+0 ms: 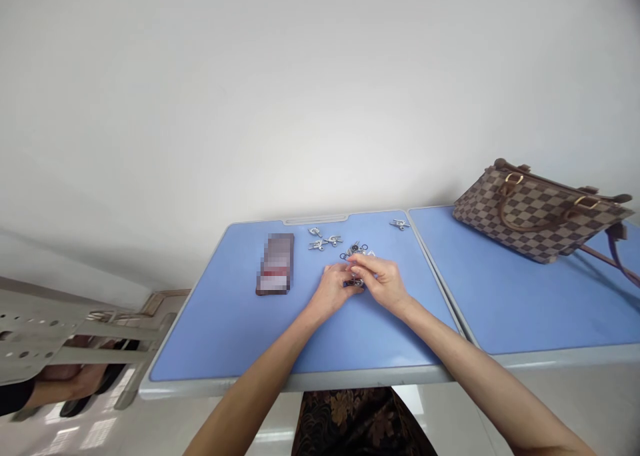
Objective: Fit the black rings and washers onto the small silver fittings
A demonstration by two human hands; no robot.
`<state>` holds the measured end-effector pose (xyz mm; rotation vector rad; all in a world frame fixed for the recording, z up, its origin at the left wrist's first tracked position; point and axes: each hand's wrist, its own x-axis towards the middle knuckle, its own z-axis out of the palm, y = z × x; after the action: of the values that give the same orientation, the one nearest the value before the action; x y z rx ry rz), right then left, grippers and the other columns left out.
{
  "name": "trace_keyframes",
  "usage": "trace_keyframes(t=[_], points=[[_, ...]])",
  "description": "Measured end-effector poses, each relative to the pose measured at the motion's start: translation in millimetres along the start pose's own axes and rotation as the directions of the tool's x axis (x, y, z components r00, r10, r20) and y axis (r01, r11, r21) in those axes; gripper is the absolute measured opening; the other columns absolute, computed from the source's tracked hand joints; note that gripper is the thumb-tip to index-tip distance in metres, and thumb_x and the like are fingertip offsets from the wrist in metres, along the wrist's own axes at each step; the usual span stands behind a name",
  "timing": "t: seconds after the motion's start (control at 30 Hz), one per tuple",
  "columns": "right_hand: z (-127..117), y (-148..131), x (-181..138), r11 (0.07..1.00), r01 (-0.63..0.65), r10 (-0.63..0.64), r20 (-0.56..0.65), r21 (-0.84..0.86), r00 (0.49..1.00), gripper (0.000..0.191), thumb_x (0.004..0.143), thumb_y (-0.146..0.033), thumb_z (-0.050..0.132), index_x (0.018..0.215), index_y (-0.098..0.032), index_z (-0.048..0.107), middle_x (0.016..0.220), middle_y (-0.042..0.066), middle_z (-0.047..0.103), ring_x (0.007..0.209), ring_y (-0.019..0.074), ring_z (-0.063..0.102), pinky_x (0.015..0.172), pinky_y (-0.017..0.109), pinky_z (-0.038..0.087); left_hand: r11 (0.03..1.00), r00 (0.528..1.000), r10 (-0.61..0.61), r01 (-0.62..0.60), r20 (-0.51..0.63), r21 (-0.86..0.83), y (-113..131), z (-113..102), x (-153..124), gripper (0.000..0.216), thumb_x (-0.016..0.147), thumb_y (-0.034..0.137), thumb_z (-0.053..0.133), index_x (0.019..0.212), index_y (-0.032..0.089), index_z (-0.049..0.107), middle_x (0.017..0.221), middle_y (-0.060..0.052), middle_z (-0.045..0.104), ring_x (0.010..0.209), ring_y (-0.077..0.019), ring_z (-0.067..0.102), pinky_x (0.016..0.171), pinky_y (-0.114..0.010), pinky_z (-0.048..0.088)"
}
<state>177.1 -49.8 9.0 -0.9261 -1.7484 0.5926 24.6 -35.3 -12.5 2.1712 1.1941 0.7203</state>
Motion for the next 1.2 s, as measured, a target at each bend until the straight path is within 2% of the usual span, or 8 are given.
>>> trace_keyframes(t=[0.37, 0.5, 0.7, 0.87, 1.2], points=[[3.9, -0.4, -3.8, 0.999, -0.005, 0.003, -0.049, -0.042, 0.999, 0.023, 0.090, -0.021, 0.052, 0.106, -0.025, 0.067, 0.094, 0.004, 0.074, 0.083, 0.0193, 0.070, 0.078, 0.034, 0.057, 0.998, 0.999, -0.051, 0.050, 0.017, 0.028, 7.4, -2.8, -0.7, 0.006, 0.078, 0.020, 0.067, 0.077, 0.020, 0.073, 0.090, -0.002, 0.067, 0.091, -0.0201, 0.058, 0.083, -0.033, 0.040], [2.2, 1.1, -3.3, 1.000, 0.021, -0.022, -0.022, -0.014, 1.000, 0.024, 0.090, -0.022, 0.050, 0.108, -0.023, 0.066, 0.094, 0.006, 0.073, 0.086, 0.0192, 0.069, 0.077, 0.034, 0.057, 0.997, 0.997, -0.066, 0.064, 0.037, 0.043, 10.5, -5.5, -0.6, 0.007, 0.079, 0.024, 0.065, 0.079, 0.020, 0.072, 0.089, -0.003, 0.068, 0.090, -0.0207, 0.058, 0.082, -0.033, 0.039], [-4.7, 5.1, -1.0, 0.999, 0.048, -0.048, 0.012, -0.013, 0.999, 0.026, 0.090, -0.024, 0.050, 0.113, -0.022, 0.063, 0.093, 0.007, 0.072, 0.087, 0.0192, 0.068, 0.080, 0.035, 0.056, 0.998, 0.994, -0.041, 0.036, 0.104, 0.045, 8.0, -8.7, 0.5, 0.008, 0.079, 0.022, 0.064, 0.084, 0.021, 0.071, 0.102, -0.002, 0.067, 0.098, -0.0215, 0.057, 0.091, -0.037, 0.035], [-6.7, 7.5, -0.7, 0.998, 0.070, -0.070, 0.069, 0.000, 0.995, 0.031, 0.090, -0.022, 0.051, 0.119, -0.023, 0.059, 0.094, 0.006, 0.070, 0.088, 0.0179, 0.067, 0.083, 0.035, 0.055, 0.999, 0.991, -0.032, 0.026, 0.134, 0.041, 7.3, -11.8, -0.9, 0.011, 0.079, 0.022, 0.061, 0.087, 0.022, 0.069, 0.105, -0.003, 0.066, 0.100, -0.0224, 0.056, 0.092, -0.039, 0.035], [-6.2, 5.9, 0.1, 0.996, 0.006, -0.013, 0.081, 0.090, 0.997, 0.028, 0.091, -0.026, 0.050, 0.117, -0.023, 0.059, 0.087, 0.004, 0.069, 0.079, 0.0158, 0.067, 0.075, 0.032, 0.058, 0.998, 0.985, -0.053, 0.046, 0.162, 0.048, 6.2, -13.5, -1.2, 0.013, 0.080, 0.021, 0.060, 0.089, 0.022, 0.070, 0.106, -0.004, 0.065, 0.102, -0.0224, 0.056, 0.095, -0.040, 0.034]])
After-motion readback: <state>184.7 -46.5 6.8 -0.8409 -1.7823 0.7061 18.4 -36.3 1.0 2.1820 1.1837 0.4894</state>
